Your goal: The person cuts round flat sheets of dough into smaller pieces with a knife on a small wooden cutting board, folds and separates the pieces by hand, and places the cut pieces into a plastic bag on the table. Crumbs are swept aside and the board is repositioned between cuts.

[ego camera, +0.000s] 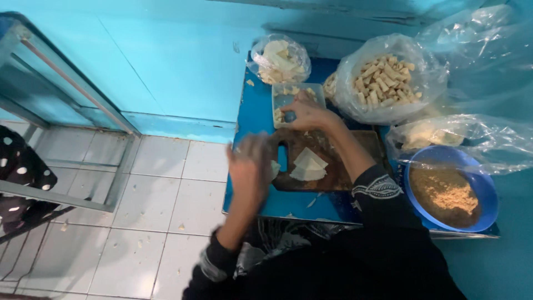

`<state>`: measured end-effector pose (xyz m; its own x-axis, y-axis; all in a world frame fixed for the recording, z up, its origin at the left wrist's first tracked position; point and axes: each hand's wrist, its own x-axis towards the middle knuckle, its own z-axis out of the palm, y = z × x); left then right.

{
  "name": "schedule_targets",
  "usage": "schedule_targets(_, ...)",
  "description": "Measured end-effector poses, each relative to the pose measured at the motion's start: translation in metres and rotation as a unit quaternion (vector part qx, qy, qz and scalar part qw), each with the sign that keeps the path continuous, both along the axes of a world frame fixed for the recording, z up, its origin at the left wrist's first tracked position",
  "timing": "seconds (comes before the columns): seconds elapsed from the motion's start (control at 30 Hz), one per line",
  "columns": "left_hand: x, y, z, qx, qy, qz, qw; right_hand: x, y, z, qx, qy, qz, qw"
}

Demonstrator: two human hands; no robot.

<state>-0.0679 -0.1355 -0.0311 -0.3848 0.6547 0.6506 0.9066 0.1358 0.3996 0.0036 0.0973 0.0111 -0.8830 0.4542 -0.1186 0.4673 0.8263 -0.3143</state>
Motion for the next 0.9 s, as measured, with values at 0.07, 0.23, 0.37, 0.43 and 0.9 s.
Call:
schedule_targets(0.07,-0.030,0.025,0.009,-0.048,-0.003,0.028,0.998,-0.002,-0.005,0.008,0.010,-0.007,-0.002,1.000)
schedule_targets(0.23,-0.054,0.076,0.018,-0.104,-0.135,-0.094,0.981,-0.006,-0.019,0.029,0.006,-0.010,0.000,1.000)
schedule_targets(0.37,-0.049,0.086,0.016,-0.075,-0.152,-0.072,0.983,-0.006,-0.023,0.034,-0.015,0.015,-0.002,1.000)
schedule_targets(0.43,-0.049,0.085,0.014,-0.032,-0.149,-0.086,0.985,-0.007,-0.024,0.035,-0.022,0.018,0.013,1.000)
schedule_targets(0.9,-0.048,0.078,0.021,-0.063,-0.199,-0.082,0.974,-0.012,-0.037,0.068,-0.230,0.027,0.047,0.972)
